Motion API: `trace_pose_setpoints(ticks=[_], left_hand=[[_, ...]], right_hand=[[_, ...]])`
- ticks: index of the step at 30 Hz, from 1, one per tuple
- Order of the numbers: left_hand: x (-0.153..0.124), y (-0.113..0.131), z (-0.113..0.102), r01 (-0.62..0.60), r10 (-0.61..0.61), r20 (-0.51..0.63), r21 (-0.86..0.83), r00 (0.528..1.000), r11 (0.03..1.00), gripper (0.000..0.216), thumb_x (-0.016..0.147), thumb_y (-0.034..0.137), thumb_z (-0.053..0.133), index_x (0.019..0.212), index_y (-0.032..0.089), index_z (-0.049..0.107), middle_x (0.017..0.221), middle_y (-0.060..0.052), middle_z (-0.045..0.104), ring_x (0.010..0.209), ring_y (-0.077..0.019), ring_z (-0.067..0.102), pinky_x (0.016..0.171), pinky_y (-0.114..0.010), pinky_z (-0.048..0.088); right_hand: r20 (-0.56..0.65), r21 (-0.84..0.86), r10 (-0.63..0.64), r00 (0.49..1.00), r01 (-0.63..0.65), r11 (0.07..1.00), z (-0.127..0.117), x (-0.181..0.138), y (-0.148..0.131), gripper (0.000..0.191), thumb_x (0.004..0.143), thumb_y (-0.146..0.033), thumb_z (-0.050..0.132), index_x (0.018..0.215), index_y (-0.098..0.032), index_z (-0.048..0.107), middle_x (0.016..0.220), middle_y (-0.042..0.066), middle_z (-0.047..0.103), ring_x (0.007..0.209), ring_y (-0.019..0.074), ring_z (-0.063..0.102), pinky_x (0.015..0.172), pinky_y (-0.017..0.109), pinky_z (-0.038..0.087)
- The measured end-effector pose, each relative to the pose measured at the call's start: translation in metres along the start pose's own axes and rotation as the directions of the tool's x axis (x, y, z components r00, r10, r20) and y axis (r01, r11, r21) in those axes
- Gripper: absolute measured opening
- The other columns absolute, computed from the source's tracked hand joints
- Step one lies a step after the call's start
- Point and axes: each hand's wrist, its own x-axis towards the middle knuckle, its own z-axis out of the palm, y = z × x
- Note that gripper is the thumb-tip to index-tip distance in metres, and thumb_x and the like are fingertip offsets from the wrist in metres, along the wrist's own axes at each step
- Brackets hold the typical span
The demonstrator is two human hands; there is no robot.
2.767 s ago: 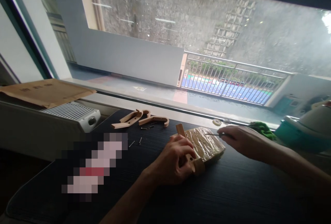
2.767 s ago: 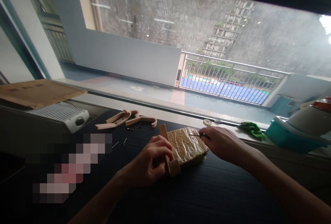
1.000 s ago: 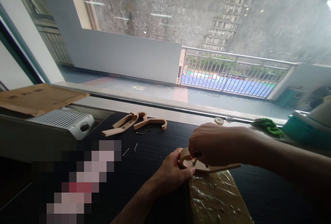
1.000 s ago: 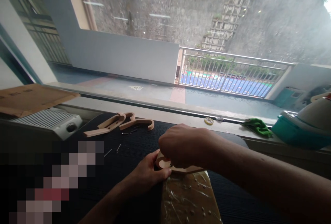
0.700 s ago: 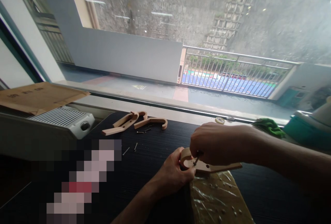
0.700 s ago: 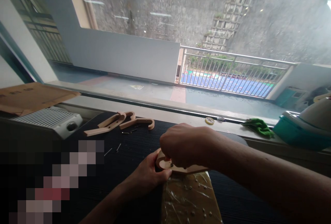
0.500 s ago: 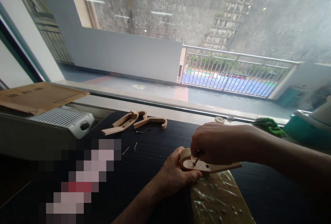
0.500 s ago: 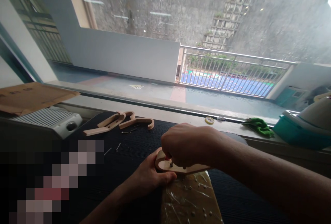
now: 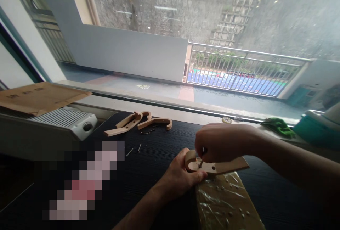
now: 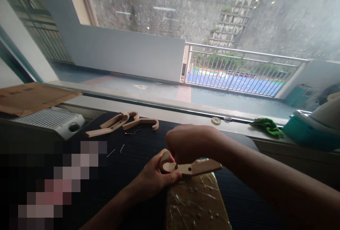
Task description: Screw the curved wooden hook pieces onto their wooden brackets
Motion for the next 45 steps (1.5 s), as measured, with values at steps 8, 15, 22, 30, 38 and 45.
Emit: trace_pose_setpoints(ticks=[8, 15, 22, 30, 38, 45], left_hand=[[-0.004, 0.008, -0.005, -0.008, 0.005, 0.065, 0.045, 0.998, 0.999, 0.031, 0.067, 0.027, 0.07, 0.084, 0.018, 0.045, 0.07, 0.006, 0.047, 0.064, -0.0081, 0.046, 0.057, -0.019, 0.036], [-0.007, 0.008, -0.01, -0.032, -0.002, 0.145, 0.232, 0.989, 0.972, 0.067, 0.059, 0.038, 0.076, 0.117, 0.02, 0.047, 0.109, -0.005, 0.057, 0.104, -0.0232, 0.052, 0.088, -0.033, 0.042], [-0.004, 0.002, -0.011, -0.062, -0.003, 0.172, 0.371, 0.985, 0.927, 0.071, 0.058, 0.047, 0.074, 0.121, 0.023, 0.05, 0.115, -0.006, 0.056, 0.112, -0.0283, 0.047, 0.098, -0.04, 0.036], [-0.005, 0.005, -0.011, -0.027, -0.042, 0.156, 0.412, 0.987, 0.911, 0.068, 0.06, 0.046, 0.074, 0.12, 0.025, 0.05, 0.118, -0.004, 0.05, 0.113, -0.027, 0.044, 0.096, -0.035, 0.038], [-0.006, 0.014, -0.01, -0.049, -0.036, 0.176, 0.457, 0.984, 0.888, 0.06, 0.061, 0.044, 0.073, 0.117, 0.03, 0.056, 0.115, -0.001, 0.05, 0.11, -0.0251, 0.043, 0.098, -0.034, 0.034], [-0.008, 0.017, -0.009, -0.096, 0.017, 0.182, 0.43, 0.983, 0.898, 0.052, 0.061, 0.041, 0.073, 0.11, 0.026, 0.06, 0.107, -0.001, 0.056, 0.11, -0.0256, 0.044, 0.095, -0.033, 0.035]], right_hand=[[-0.03, 0.232, 0.187, 0.982, -0.176, 0.957, 0.04, -0.044, 0.032, 0.03, 0.082, -0.039, 0.045, 0.069, -0.02, 0.065, 0.058, -0.001, 0.058, 0.05, 0.0102, 0.044, 0.046, 0.023, 0.028], [-0.5, 0.288, 0.566, 0.656, -0.49, 0.823, 0.097, -0.069, 0.023, 0.03, 0.086, -0.047, 0.04, 0.081, -0.022, 0.056, 0.062, 0.001, 0.06, 0.055, 0.016, 0.051, 0.052, 0.027, 0.029], [-0.518, 0.691, 0.755, 0.401, -0.325, 0.646, 0.155, -0.047, 0.021, 0.036, 0.081, -0.057, 0.044, 0.082, -0.022, 0.056, 0.055, -0.002, 0.055, 0.051, 0.0161, 0.051, 0.051, 0.027, 0.034], [-0.513, 0.839, 0.758, 0.403, 0.045, 0.543, 0.16, -0.029, 0.036, 0.031, 0.077, -0.046, 0.052, 0.064, -0.019, 0.053, 0.05, -0.004, 0.041, 0.05, 0.0114, 0.037, 0.047, 0.024, 0.032], [-0.505, 0.837, 0.765, 0.399, 0.011, 0.547, 0.157, -0.03, 0.037, 0.031, 0.076, -0.046, 0.053, 0.063, -0.019, 0.054, 0.05, -0.005, 0.04, 0.049, 0.0109, 0.036, 0.046, 0.024, 0.031], [-0.485, 0.767, 0.728, 0.485, -0.165, 0.62, 0.156, -0.039, 0.038, 0.034, 0.082, -0.051, 0.045, 0.07, -0.02, 0.055, 0.054, -0.003, 0.05, 0.051, 0.0131, 0.044, 0.05, 0.025, 0.036]])
